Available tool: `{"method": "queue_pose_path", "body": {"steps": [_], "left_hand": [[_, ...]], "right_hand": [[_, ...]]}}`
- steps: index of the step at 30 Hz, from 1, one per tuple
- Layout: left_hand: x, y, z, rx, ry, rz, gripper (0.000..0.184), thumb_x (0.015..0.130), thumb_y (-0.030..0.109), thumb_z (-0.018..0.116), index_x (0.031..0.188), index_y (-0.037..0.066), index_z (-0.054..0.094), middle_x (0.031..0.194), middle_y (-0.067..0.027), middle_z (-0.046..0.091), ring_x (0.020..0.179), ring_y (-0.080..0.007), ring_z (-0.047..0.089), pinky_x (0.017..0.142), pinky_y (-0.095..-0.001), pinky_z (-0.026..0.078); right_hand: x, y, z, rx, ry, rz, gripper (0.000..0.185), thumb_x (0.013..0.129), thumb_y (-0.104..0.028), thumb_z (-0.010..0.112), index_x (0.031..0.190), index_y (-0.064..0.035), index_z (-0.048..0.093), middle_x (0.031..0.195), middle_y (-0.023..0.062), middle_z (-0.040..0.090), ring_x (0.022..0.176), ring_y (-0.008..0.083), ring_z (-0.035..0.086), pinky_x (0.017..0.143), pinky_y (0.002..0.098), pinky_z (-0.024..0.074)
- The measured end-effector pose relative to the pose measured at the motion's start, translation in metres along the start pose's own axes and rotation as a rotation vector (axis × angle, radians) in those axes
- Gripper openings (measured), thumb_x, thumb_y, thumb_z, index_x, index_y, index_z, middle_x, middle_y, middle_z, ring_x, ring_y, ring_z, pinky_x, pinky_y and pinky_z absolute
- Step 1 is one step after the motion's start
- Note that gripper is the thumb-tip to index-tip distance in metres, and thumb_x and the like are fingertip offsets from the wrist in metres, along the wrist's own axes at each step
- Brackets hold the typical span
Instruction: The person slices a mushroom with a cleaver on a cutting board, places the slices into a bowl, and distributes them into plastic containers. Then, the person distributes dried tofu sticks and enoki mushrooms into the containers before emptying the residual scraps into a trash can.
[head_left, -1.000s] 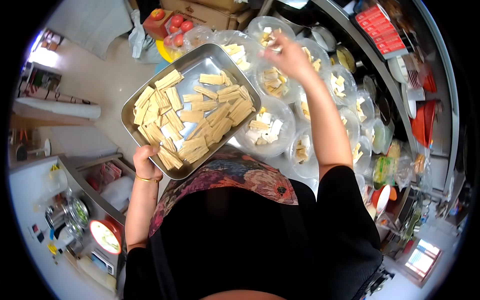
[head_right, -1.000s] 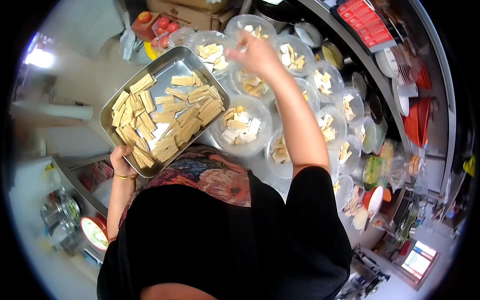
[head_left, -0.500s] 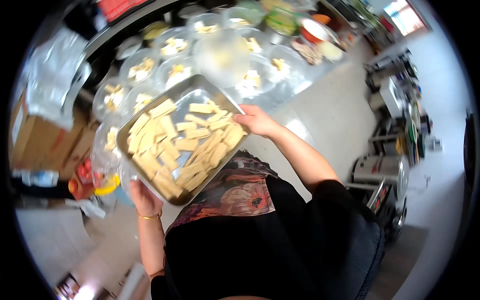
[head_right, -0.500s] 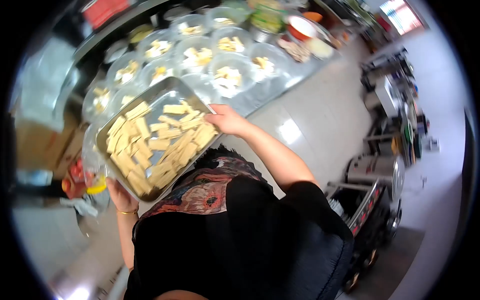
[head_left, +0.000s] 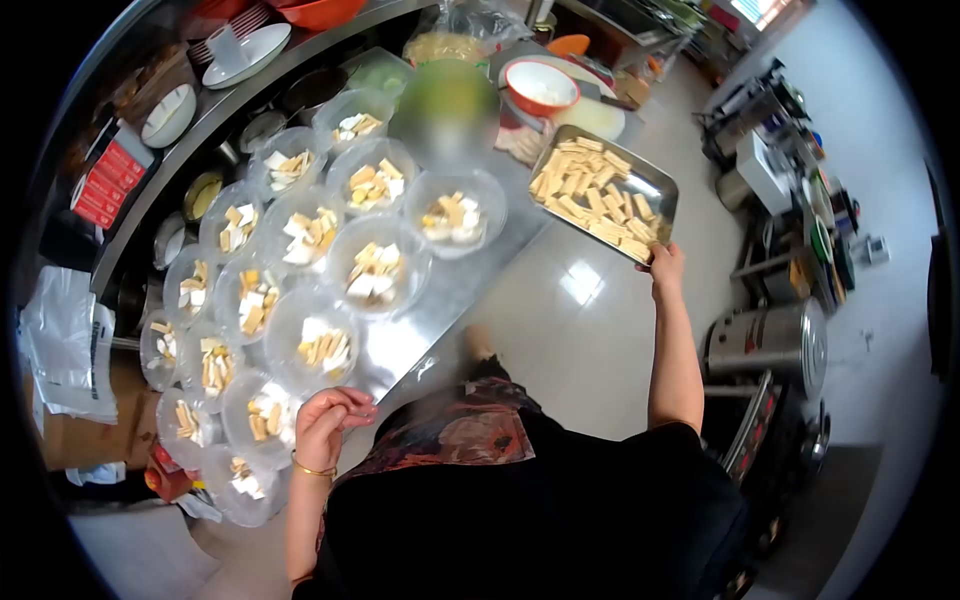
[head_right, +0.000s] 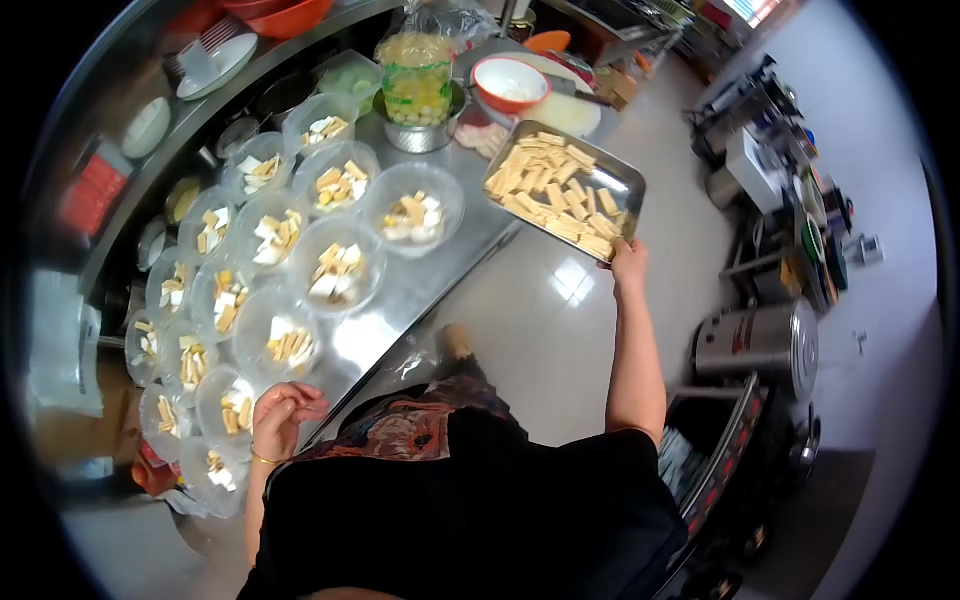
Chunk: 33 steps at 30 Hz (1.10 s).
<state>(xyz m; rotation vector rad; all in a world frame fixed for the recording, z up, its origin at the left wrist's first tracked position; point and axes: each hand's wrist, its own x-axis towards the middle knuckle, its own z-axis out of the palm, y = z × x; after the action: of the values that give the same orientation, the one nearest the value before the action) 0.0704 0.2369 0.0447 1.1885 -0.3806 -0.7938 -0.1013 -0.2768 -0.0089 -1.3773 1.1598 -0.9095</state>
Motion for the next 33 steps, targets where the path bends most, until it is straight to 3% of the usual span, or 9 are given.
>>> {"method": "queue_pose_path", "body": {"steps": [9,19,22,23,25,28,30,32,33], "left_hand": [[0.11,0.003,0.102,-0.065,0.268,0.011,0.022,0.083,0.018,0.05,0.093,-0.001,0.051,0.099,-0.0199,0.056,0.083,-0.0285,0.061,0.072,-0.0352,0.051],[0.132,0.007,0.134,-0.137,0.494,0.066,0.018,0.084,0.017,0.052,0.093,0.001,0.053,0.1,-0.0173,0.058,0.087,-0.0269,0.061,0.074,-0.0345,0.05],[0.137,0.005,0.135,-0.166,0.512,0.072,0.017,0.084,0.015,0.051,0.094,0.002,0.053,0.1,-0.0175,0.058,0.087,-0.0275,0.061,0.074,-0.0346,0.05],[0.138,0.004,0.132,-0.166,0.511,0.069,0.016,0.084,0.015,0.051,0.094,0.002,0.053,0.1,-0.0175,0.058,0.087,-0.0275,0.061,0.074,-0.0348,0.05],[0.141,0.002,0.129,-0.169,0.506,0.063,0.016,0.084,0.015,0.051,0.093,0.002,0.053,0.1,-0.0175,0.058,0.087,-0.0275,0.061,0.074,-0.0352,0.05],[0.147,0.007,0.126,-0.161,0.507,0.089,0.018,0.083,0.017,0.052,0.093,0.002,0.053,0.1,-0.0172,0.058,0.086,-0.0279,0.06,0.073,-0.0358,0.05],[0.147,0.014,0.129,-0.13,0.537,0.124,0.02,0.082,0.019,0.053,0.093,0.002,0.053,0.099,-0.017,0.058,0.084,-0.0284,0.06,0.073,-0.0361,0.051],[0.144,0.017,0.128,-0.115,0.577,0.17,0.02,0.081,0.019,0.054,0.093,0.002,0.053,0.097,-0.0173,0.058,0.084,-0.029,0.06,0.071,-0.0365,0.051],[0.14,0.017,0.127,-0.111,0.591,0.187,0.02,0.081,0.019,0.054,0.092,0.002,0.053,0.097,-0.0173,0.058,0.083,-0.0293,0.06,0.071,-0.0368,0.052]], "right_hand": [[0.234,-0.043,0.148,0.228,-0.123,-0.037,0.019,0.081,-0.006,0.046,0.093,0.0092,0.048,0.086,0.0163,0.056,0.061,0.0223,0.059,0.044,0.0286,0.0507],[0.301,-0.038,0.233,0.207,-0.436,0.169,0.042,0.078,-0.022,0.059,0.1,0.0121,0.048,0.089,0.0167,0.056,0.064,0.0195,0.058,0.048,0.0264,0.0486],[0.284,-0.036,0.221,-0.662,0.225,-0.869,0.049,0.077,-0.028,0.062,0.102,0.0115,0.048,0.096,0.0174,0.054,0.069,0.0202,0.059,0.057,0.03,0.0489],[0.242,-0.073,0.207,-0.538,0.051,-0.805,0.051,0.077,-0.026,0.062,0.108,0.011,0.047,0.103,0.0214,0.052,0.086,0.0249,0.058,0.073,0.0344,0.0466],[0.205,-0.083,0.21,-0.103,-0.198,-0.718,0.047,0.076,-0.018,0.061,0.112,0.0084,0.046,0.103,0.0228,0.052,0.084,0.0287,0.056,0.075,0.0383,0.0452],[0.162,-0.094,0.227,-0.488,-0.609,-1.516,0.04,0.072,-0.008,0.058,0.11,0.0014,0.051,0.097,0.0199,0.056,0.075,0.027,0.059,0.065,0.0361,0.0476],[0.138,-0.115,0.243,-0.564,-0.849,-1.456,0.038,0.071,-0.004,0.056,0.109,-0.0024,0.053,0.092,0.0181,0.058,0.074,0.0284,0.059,0.064,0.0361,0.0476],[0.123,-0.154,0.261,-0.404,-0.996,-0.821,0.037,0.072,-0.004,0.056,0.108,-0.0051,0.055,0.085,0.0166,0.06,0.077,0.0322,0.058,0.068,0.0377,0.046],[0.122,-0.164,0.274,-0.437,-0.955,-0.975,0.034,0.072,-0.005,0.057,0.106,-0.0049,0.056,0.081,0.0151,0.06,0.073,0.0308,0.059,0.066,0.0365,0.0462]]}}
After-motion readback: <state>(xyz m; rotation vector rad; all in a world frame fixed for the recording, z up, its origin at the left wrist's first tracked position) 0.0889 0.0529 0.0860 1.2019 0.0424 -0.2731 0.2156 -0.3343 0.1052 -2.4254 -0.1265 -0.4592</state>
